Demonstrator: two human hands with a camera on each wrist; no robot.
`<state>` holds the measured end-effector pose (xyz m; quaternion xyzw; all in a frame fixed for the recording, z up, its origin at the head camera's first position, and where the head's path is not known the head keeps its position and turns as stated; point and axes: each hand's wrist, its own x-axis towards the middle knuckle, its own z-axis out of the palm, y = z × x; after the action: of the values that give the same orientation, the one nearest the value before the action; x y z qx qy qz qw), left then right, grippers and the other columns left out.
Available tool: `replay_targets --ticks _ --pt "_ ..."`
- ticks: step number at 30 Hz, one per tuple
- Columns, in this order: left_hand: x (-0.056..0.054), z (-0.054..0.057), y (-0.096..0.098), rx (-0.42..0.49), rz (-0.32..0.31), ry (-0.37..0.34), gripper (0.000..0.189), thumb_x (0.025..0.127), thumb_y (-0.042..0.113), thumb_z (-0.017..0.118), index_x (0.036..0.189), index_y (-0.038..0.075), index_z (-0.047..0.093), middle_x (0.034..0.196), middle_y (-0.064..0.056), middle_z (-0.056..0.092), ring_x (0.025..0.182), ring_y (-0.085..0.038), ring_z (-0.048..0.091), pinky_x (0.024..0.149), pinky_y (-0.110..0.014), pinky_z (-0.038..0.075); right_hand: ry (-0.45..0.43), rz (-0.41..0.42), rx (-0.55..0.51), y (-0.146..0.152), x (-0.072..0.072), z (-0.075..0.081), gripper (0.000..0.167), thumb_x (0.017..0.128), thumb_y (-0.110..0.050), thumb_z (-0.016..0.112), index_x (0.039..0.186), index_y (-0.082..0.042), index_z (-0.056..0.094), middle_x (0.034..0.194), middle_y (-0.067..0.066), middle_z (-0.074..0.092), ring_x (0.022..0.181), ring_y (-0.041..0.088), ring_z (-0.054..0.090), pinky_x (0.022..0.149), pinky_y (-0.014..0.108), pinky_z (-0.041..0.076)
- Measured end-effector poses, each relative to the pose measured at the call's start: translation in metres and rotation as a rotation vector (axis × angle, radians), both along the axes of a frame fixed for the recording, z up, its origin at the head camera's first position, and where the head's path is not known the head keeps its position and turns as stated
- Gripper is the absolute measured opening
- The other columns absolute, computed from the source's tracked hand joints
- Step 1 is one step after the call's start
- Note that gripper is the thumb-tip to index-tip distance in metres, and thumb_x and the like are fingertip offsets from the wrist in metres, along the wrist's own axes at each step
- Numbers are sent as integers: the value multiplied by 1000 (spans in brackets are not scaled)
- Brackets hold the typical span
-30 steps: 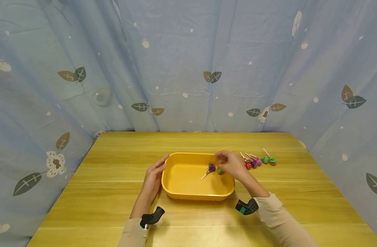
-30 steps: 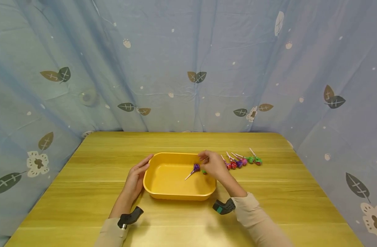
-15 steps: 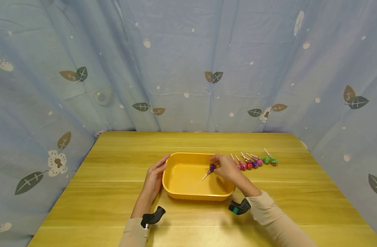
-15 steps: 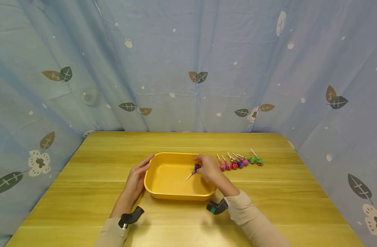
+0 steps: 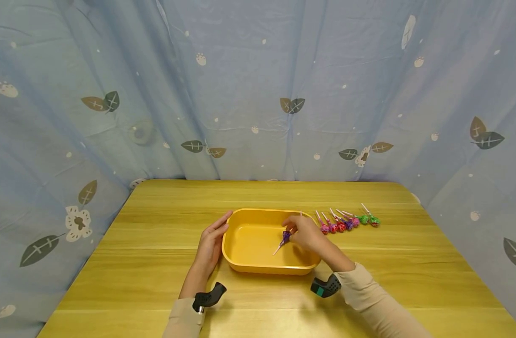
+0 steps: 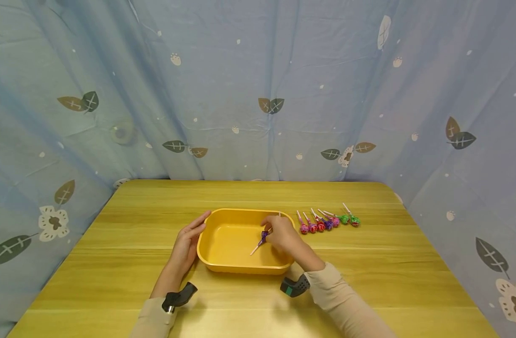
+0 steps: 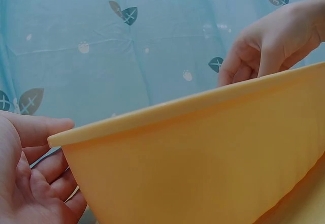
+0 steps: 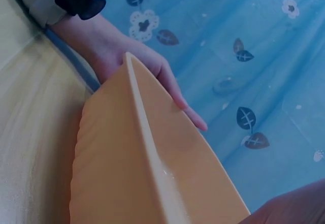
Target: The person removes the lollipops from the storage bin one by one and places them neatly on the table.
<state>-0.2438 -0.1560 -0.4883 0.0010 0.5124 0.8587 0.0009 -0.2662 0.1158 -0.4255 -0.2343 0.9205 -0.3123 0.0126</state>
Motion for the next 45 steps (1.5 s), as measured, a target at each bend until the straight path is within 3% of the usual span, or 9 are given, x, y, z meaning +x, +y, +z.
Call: replay_targets --ticks 8,15,23,32,38,45 --pt "1 1 0 -3 0 0 42 99 5 49 141 2 49 146 -3 45 135 -12 37 112 -29 27 31 100 72 -6 0 -6 36 73 16 67 105 0 71 104 13 69 101 31 63 86 44 52" --pt "1 2 0 -6 -1 2 43 98 4 49 141 1 49 147 -4 44 136 -12 35 113 -29 25 86 140 64 -7 -6 -11 39 68 21 59 100 2 72 96 11 70 90 27 66 80 39 54" --pt "1 0 -1 -6 -5 7 43 99 4 49 141 1 48 146 -4 44 135 -12 36 112 -30 26 70 106 68 -9 -11 -16 29 73 15 70 96 -1 75 92 7 70 86 23 66 77 35 55" --pt "1 1 0 3 -2 3 42 99 3 48 141 1 49 146 -4 45 135 -12 37 111 -29 28 31 63 56 -10 -11 -19 25 73 12 73 91 -4 76 85 3 69 76 16 62 66 28 53" --pt "1 1 0 2 -10 10 42 99 3 47 141 1 48 147 -4 44 135 -13 37 112 -30 28 71 58 18 -6 -10 -16 22 72 10 75 91 -1 75 82 4 68 77 18 63 68 30 54" --pt "1 0 -1 3 -16 19 42 99 4 47 141 1 48 147 -5 44 135 -14 37 112 -31 28 28 -2 -76 0 -6 -6 30 73 9 77 101 1 69 87 5 68 83 21 65 74 35 55"
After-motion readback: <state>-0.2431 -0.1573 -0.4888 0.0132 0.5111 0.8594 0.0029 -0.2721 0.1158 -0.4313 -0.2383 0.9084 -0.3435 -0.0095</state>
